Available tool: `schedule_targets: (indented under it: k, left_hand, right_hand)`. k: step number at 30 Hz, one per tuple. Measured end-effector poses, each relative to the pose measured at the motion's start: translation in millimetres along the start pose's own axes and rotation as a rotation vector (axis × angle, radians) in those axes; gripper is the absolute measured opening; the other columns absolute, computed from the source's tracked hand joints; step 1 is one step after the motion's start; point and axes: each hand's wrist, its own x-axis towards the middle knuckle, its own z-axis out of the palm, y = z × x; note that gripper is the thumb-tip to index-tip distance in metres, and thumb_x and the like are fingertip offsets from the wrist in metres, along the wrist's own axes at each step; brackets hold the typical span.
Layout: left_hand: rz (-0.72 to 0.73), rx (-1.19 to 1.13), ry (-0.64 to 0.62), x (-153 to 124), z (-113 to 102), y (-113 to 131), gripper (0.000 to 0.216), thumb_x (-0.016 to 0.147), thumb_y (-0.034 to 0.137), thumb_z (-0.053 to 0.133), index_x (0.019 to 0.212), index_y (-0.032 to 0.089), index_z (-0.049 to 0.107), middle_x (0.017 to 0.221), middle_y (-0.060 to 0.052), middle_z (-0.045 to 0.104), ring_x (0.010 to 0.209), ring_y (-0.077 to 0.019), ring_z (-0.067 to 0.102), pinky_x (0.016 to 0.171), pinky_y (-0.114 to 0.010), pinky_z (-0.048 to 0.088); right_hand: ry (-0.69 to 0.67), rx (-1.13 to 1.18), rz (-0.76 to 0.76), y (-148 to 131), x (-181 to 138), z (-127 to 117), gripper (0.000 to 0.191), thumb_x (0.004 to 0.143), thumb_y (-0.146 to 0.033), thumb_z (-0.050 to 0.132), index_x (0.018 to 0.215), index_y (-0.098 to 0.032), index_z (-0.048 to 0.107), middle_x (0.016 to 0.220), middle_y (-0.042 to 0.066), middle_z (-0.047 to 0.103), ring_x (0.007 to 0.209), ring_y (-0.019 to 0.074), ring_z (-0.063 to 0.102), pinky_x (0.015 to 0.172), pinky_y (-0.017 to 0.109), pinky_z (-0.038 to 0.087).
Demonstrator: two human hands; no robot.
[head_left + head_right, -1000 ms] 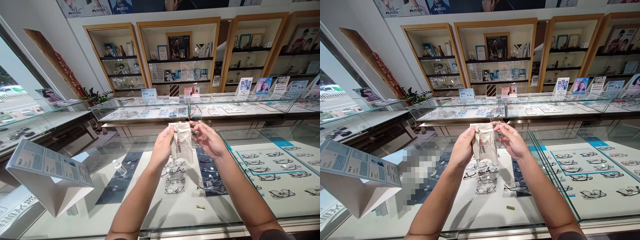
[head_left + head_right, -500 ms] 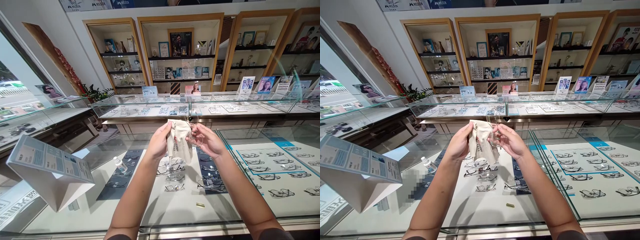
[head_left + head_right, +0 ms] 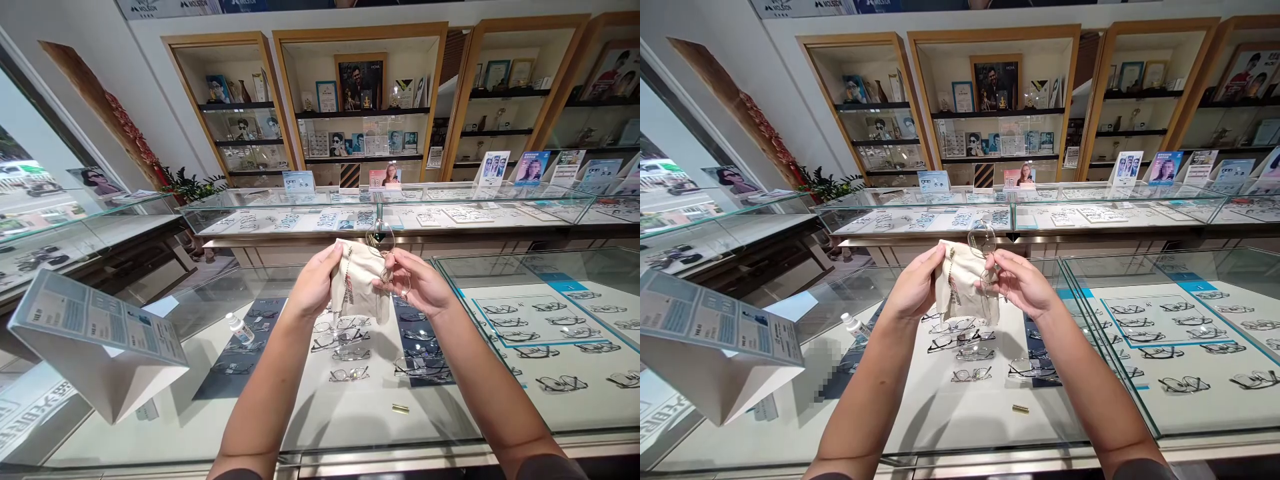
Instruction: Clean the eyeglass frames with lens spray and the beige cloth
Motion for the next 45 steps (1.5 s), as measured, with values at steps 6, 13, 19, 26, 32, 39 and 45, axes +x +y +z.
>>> schedule_targets:
  k: [6, 13, 19, 26, 32, 39, 45]
  left_hand:
    - [0.008, 0.054, -0.021, -5, 1, -1, 0.046, 0.089, 0.056, 0.081, 0.108, 0.015, 0.081, 0.092, -0.009, 0.081, 0.088, -0.0260, 0.077, 0.082, -0.035, 0.061]
    - [0.080, 0.237, -0.073, -10, 9, -4, 0.048, 0.095, 0.062, 0.072, 0.097, 0.015, 0.079, 0.085, -0.007, 0.076, 0.076, -0.0187, 0.068, 0.073, -0.028, 0.053]
    - [0.071, 0.297, -0.091, -13, 11, -6, 0.048, 0.101, 0.062, 0.063, 0.098, 0.015, 0.074, 0.082, -0.005, 0.071, 0.069, -0.0145, 0.060, 0.068, -0.025, 0.049]
    - [0.067, 0.361, -0.127, -16, 18, -8, 0.039, 0.097, 0.055, 0.072, 0.103, 0.018, 0.076, 0.088, -0.004, 0.069, 0.075, -0.0140, 0.061, 0.071, -0.025, 0.049]
    - [0.048, 0.315, -0.118, -13, 23, -13, 0.039, 0.091, 0.053, 0.080, 0.103, 0.016, 0.075, 0.085, -0.002, 0.066, 0.076, -0.0137, 0.060, 0.075, -0.026, 0.052]
    - [0.004, 0.250, -0.131, -14, 23, -9, 0.036, 0.088, 0.042, 0.084, 0.113, 0.017, 0.077, 0.095, -0.006, 0.072, 0.086, -0.0163, 0.066, 0.079, -0.027, 0.056]
    - [-0.078, 0.127, -0.078, -4, 14, -11, 0.044, 0.076, 0.040, 0.096, 0.104, 0.015, 0.072, 0.085, -0.004, 0.074, 0.073, -0.0135, 0.065, 0.071, -0.026, 0.051]
  right_hand:
    - [0.062, -0.038, -0.068, 0, 2, -1, 0.027, 0.088, -0.047, 0.085, 0.083, -0.022, 0.075, 0.092, 0.000, 0.065, 0.079, 0.0118, 0.062, 0.088, 0.028, 0.062]
    - [0.162, -0.061, -0.139, -2, 1, 4, 0.027, 0.085, -0.048, 0.087, 0.084, -0.022, 0.078, 0.092, 0.001, 0.070, 0.080, 0.0119, 0.062, 0.071, 0.020, 0.053]
    - [0.142, -0.067, -0.160, -1, 0, 7, 0.025, 0.087, -0.047, 0.086, 0.084, -0.023, 0.081, 0.090, 0.001, 0.069, 0.079, 0.0122, 0.061, 0.072, 0.021, 0.053]
    - [0.160, -0.082, -0.181, -1, -3, 6, 0.024, 0.088, -0.048, 0.085, 0.085, -0.024, 0.081, 0.096, 0.002, 0.072, 0.084, 0.0138, 0.064, 0.070, 0.020, 0.053]
    - [0.212, -0.101, -0.179, -2, -3, 8, 0.028, 0.084, -0.053, 0.087, 0.084, -0.025, 0.081, 0.104, 0.002, 0.075, 0.082, 0.0135, 0.063, 0.065, 0.021, 0.050]
    - [0.211, -0.080, -0.221, -3, 1, 2, 0.025, 0.085, -0.050, 0.087, 0.085, -0.025, 0.081, 0.107, 0.001, 0.072, 0.083, 0.0119, 0.063, 0.071, 0.022, 0.052]
    - [0.192, -0.116, -0.215, -7, 1, -3, 0.027, 0.086, -0.052, 0.086, 0.088, -0.025, 0.080, 0.115, 0.003, 0.073, 0.082, 0.0130, 0.063, 0.069, 0.024, 0.052]
